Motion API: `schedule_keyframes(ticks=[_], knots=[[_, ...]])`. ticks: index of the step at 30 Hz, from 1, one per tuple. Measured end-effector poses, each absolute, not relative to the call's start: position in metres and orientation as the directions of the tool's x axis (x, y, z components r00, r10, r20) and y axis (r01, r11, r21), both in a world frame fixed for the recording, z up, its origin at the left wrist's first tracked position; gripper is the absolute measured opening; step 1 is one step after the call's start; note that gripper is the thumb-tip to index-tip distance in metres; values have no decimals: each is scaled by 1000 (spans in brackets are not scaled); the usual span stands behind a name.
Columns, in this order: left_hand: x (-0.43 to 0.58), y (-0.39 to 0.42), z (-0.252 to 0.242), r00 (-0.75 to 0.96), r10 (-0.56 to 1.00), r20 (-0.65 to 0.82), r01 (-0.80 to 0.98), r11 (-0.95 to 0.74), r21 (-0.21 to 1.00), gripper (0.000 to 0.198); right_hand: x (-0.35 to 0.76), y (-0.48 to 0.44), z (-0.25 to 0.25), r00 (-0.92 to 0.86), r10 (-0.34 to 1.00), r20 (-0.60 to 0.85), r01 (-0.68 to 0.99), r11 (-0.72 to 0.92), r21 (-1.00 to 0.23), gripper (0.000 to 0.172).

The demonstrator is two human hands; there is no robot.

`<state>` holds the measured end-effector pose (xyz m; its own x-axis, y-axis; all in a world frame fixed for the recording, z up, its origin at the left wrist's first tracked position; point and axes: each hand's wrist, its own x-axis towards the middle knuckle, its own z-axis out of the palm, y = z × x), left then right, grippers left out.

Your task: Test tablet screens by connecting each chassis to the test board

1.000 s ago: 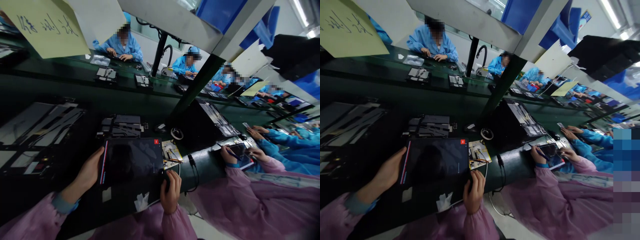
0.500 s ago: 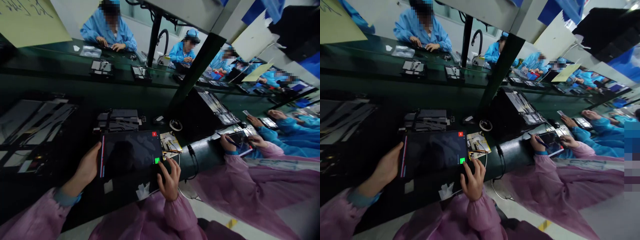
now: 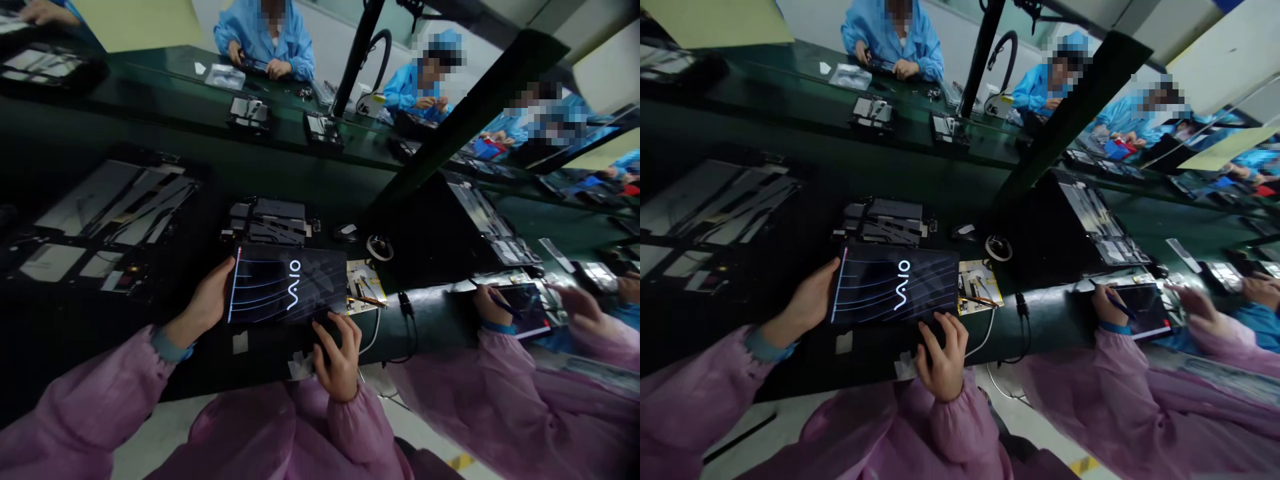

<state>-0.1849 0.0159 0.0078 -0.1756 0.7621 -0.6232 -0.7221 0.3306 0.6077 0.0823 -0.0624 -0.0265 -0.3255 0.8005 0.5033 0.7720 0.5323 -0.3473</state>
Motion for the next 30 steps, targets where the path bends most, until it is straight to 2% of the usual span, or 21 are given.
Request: schedule_keyframes(ticks=[5,9,12,16,21,25,30], knots=[[-187,16,3,-155,786,-598,-727,319,608,30,65,-51,-20,-401,804,440,778,552,-300,34],[-187,17,3,-194,773,-604,-718,307,625,23,48,-24,-3,-286,853,436,853,434,-291,48],[-186,17,4,-235,759,-608,-702,300,646,20,47,-13,8,-243,846,474,844,426,-327,51],[-186,18,3,-248,762,-598,-691,293,660,21,57,-26,7,-277,838,470,813,465,-350,43],[-188,18,-1,-242,772,-588,-696,284,659,20,58,-36,-1,-498,772,395,730,619,-289,29],[-188,18,-3,-249,774,-582,-689,281,668,20,46,-14,3,-409,822,396,803,531,-272,41],[-187,18,-3,-258,772,-580,-700,264,663,21,52,-9,6,-342,822,456,790,514,-334,48]])
